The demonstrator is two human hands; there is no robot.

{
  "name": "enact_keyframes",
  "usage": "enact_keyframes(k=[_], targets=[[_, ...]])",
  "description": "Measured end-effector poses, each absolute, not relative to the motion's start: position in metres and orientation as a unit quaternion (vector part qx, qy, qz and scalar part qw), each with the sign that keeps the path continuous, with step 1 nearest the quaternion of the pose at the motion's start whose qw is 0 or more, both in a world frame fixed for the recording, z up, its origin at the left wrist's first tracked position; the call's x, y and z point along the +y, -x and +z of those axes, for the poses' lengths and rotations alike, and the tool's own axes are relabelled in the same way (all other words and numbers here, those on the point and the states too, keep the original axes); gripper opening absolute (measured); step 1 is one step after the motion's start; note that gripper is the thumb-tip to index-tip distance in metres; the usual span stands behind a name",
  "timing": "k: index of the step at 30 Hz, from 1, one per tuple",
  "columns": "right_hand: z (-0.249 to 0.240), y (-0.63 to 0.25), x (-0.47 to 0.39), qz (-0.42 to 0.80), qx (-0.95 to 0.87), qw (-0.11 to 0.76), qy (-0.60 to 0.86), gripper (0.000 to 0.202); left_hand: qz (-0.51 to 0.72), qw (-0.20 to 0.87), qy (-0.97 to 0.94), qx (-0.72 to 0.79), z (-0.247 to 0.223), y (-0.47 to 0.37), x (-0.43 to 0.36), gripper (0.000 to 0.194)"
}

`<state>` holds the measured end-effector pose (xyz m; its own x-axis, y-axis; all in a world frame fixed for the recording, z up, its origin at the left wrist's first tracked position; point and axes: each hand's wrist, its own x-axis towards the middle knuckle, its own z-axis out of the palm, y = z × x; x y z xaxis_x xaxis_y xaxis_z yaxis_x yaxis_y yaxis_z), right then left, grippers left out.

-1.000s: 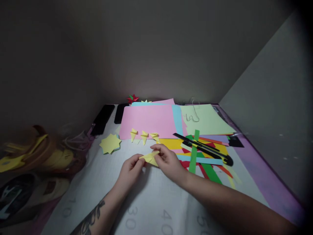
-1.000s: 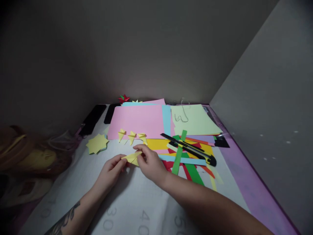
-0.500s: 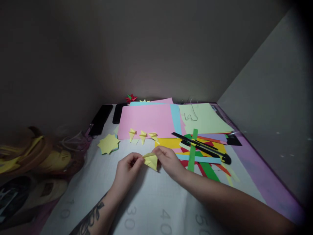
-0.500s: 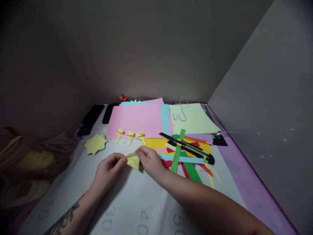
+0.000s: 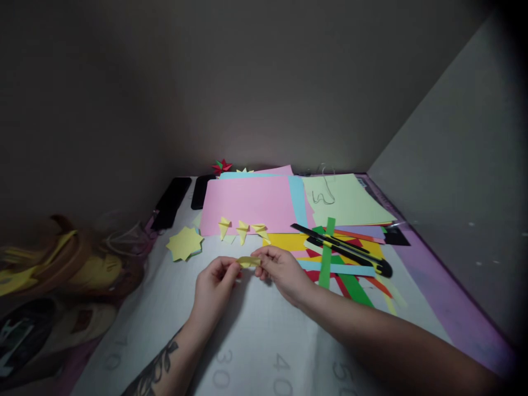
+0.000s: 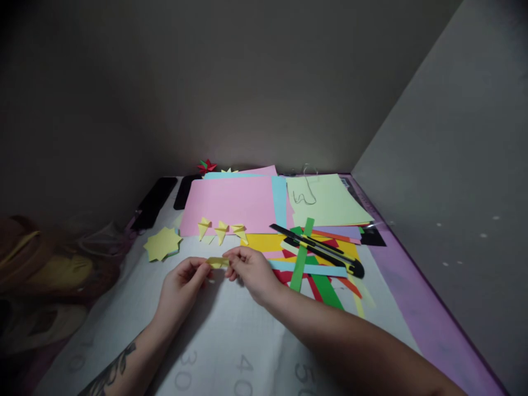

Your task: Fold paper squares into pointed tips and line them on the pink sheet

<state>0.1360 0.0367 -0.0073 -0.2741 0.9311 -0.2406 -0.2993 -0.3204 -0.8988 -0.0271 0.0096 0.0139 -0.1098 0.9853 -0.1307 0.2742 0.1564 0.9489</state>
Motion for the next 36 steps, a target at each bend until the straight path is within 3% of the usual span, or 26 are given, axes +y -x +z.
enact_keyframes(k=[15, 20, 27, 33, 36], targets=[[-0.001, -0.143, 0.039, 0.635, -0.450, 0.445, 0.444, 0.018, 0.420, 0.446, -0.509, 0.605, 0.023, 0.030, 0.010, 0.023], [0.000, -0.148, 0.038, 0.588, -0.528, 0.431, 0.436, 0.015, 0.423, 0.463, -0.508, 0.591, 0.020, 0.033, 0.011, 0.016], [0.001, -0.154, 0.041, 0.488, -0.634, 0.425, 0.424, 0.010, 0.407, 0.519, -0.502, 0.560, 0.014, 0.035, 0.012, 0.017], [0.009, -0.156, 0.042, 0.473, -0.676, 0.404, 0.396, 0.010, 0.404, 0.536, -0.489, 0.557, 0.015, 0.033, 0.014, 0.021], [0.012, -0.155, 0.040, 0.438, -0.699, 0.403, 0.396, 0.012, 0.400, 0.501, -0.525, 0.560, 0.017, 0.031, 0.011, 0.022]])
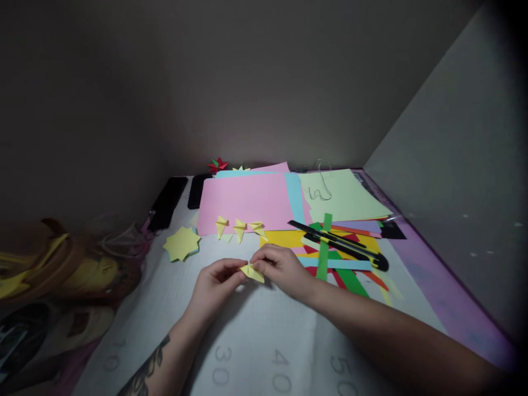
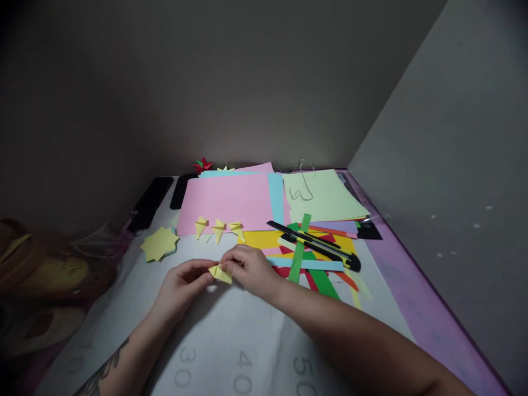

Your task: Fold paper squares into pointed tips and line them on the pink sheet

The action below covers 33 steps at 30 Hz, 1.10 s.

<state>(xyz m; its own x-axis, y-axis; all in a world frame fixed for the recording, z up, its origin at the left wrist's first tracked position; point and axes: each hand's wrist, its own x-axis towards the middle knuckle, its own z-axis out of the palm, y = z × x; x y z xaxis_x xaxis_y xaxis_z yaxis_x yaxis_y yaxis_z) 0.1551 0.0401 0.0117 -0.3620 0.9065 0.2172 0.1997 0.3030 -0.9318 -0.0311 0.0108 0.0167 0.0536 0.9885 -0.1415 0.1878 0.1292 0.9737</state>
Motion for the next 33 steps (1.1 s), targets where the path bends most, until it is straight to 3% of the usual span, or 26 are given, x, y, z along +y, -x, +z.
enact_keyframes(k=[5, 8, 14, 19, 24, 28, 33], targets=[[0.012, -0.152, 0.035, 0.424, -0.714, 0.391, 0.396, 0.011, 0.423, 0.296, -0.672, 0.531, 0.019, 0.030, 0.004, 0.010], [0.011, -0.150, 0.034, 0.449, -0.701, 0.385, 0.398, 0.010, 0.434, 0.251, -0.697, 0.512, 0.018, 0.031, 0.001, 0.008], [0.009, -0.148, 0.033, 0.479, -0.684, 0.378, 0.399, 0.011, 0.451, 0.289, -0.653, 0.535, 0.014, 0.029, -0.001, 0.006], [0.009, -0.148, 0.033, 0.484, -0.680, 0.378, 0.401, 0.011, 0.405, 0.222, -0.733, 0.500, 0.013, 0.032, -0.001, 0.016], [0.006, -0.145, 0.032, 0.619, -0.583, 0.358, 0.386, 0.013, 0.421, 0.209, -0.740, 0.480, 0.016, 0.033, -0.003, 0.017], [0.003, -0.142, 0.031, 0.683, -0.515, 0.362, 0.370, 0.017, 0.433, 0.254, -0.708, 0.496, 0.018, 0.030, -0.002, 0.018], [0.004, -0.144, 0.033, 0.591, -0.567, 0.394, 0.418, 0.010, 0.398, 0.374, -0.603, 0.581, 0.020, 0.028, 0.004, 0.022]])
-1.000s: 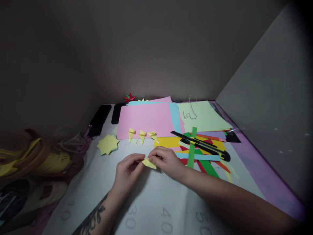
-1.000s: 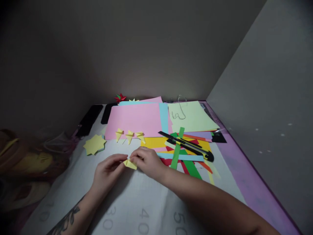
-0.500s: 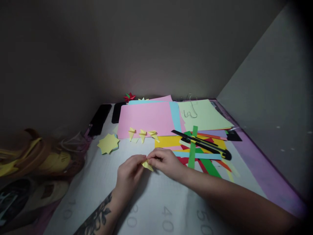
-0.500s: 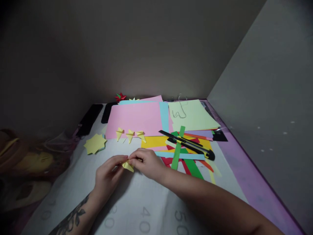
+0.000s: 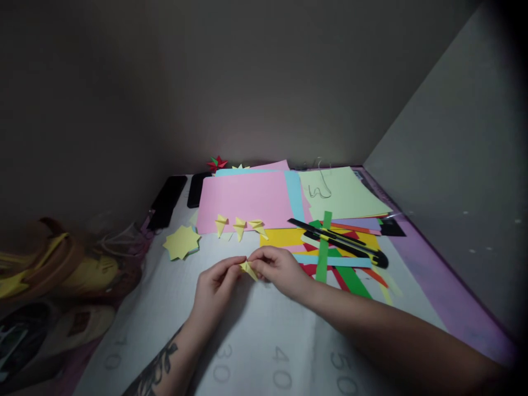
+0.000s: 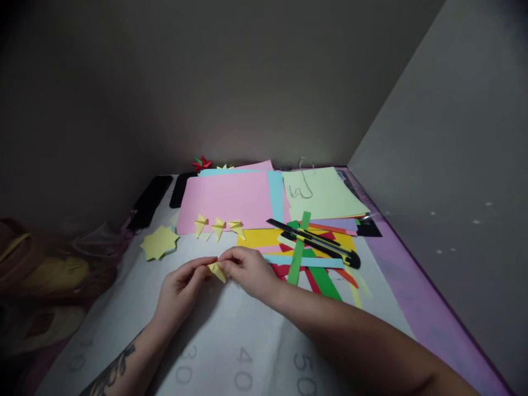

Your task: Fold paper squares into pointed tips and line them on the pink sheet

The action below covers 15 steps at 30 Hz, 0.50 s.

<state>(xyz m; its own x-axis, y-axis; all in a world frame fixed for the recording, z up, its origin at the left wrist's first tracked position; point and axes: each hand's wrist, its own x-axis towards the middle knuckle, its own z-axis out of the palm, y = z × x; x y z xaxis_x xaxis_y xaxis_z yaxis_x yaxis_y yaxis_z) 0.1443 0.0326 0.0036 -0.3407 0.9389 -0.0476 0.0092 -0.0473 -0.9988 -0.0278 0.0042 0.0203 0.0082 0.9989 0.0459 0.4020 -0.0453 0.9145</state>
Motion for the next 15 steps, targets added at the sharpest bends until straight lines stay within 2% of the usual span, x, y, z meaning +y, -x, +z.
enact_keyframes(k=[4, 15], targets=[[0.0059, -0.1474, 0.0343, 0.518, -0.625, 0.392, 0.434, 0.010, 0.382, 0.465, -0.537, 0.591, 0.0184, 0.0274, 0.0089, 0.022], [0.0051, -0.1493, 0.0344, 0.470, -0.676, 0.379, 0.422, 0.010, 0.373, 0.535, -0.501, 0.569, 0.0213, 0.0268, 0.0098, 0.024]])
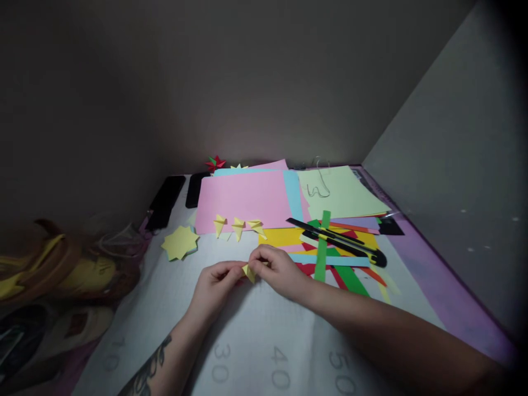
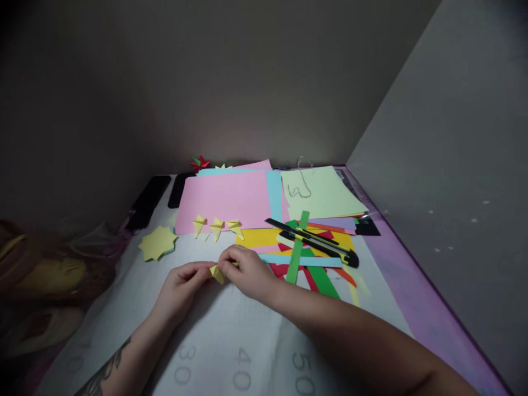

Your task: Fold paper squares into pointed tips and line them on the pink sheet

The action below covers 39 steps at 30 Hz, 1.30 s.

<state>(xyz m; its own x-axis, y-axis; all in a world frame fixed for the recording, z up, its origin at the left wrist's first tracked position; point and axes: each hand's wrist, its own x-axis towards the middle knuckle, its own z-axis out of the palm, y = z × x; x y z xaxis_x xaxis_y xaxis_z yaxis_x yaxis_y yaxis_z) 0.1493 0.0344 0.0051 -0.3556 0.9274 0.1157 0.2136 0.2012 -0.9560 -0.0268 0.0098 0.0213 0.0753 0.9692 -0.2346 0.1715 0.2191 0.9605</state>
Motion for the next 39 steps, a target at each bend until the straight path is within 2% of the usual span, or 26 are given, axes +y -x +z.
enact_keyframes(k=[5, 12, 20, 29, 39], targets=[[0.0054, -0.1482, 0.0347, 0.493, -0.667, 0.373, 0.417, 0.009, 0.395, 0.555, -0.461, 0.568, 0.0139, 0.0283, 0.0116, 0.019], [0.0063, -0.1479, 0.0343, 0.464, -0.681, 0.374, 0.426, 0.010, 0.392, 0.597, -0.440, 0.544, 0.0147, 0.0265, 0.0124, 0.017], [0.0051, -0.1463, 0.0364, 0.556, -0.606, 0.381, 0.423, 0.006, 0.389, 0.624, -0.434, 0.521, 0.0153, 0.0273, 0.0106, 0.017], [0.0052, -0.1492, 0.0379, 0.534, -0.632, 0.375, 0.417, 0.003, 0.379, 0.642, -0.424, 0.514, 0.0160, 0.0280, 0.0104, 0.024], [0.0039, -0.1543, 0.0397, 0.543, -0.667, 0.340, 0.381, 0.004, 0.382, 0.669, -0.395, 0.500, 0.0120, 0.0296, 0.0107, 0.022]])
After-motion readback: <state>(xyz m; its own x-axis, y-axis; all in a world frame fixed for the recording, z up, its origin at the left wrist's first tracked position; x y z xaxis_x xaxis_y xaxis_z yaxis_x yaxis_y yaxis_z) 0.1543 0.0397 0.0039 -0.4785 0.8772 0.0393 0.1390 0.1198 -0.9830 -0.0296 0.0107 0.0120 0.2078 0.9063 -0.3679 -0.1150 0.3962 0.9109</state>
